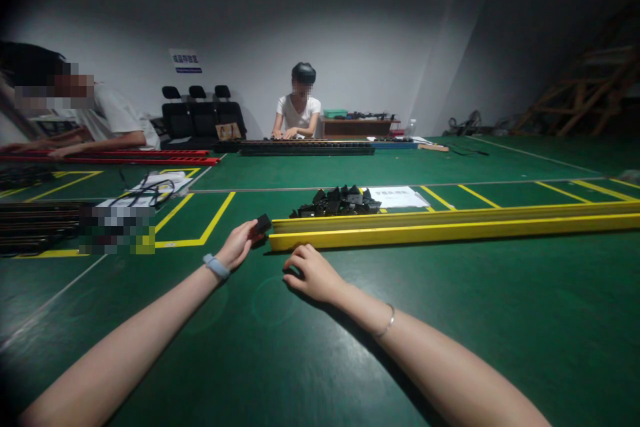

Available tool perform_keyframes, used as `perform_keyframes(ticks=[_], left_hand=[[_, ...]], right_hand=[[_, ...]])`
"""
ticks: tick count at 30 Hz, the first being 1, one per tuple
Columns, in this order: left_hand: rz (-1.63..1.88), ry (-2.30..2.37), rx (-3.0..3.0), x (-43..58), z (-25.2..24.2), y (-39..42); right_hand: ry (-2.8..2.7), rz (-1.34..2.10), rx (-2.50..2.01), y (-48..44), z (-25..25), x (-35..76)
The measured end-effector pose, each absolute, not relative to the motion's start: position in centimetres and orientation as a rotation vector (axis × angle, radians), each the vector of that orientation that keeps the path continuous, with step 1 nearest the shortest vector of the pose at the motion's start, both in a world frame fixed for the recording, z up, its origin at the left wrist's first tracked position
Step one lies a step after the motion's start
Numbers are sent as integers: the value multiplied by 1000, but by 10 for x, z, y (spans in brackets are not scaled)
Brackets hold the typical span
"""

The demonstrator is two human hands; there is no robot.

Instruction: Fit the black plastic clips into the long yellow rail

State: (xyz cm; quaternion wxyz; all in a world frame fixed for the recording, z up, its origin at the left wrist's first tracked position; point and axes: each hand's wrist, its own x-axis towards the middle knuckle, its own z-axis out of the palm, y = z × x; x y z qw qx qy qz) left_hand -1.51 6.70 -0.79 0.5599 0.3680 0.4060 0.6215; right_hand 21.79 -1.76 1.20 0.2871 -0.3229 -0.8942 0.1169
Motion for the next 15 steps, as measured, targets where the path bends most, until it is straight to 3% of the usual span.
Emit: perform_keyframes(ticks=[15], left_hand=[[1458,957,877,-16,-9,68]], right_hand=[[-2391,320,-872,-17,12,218]])
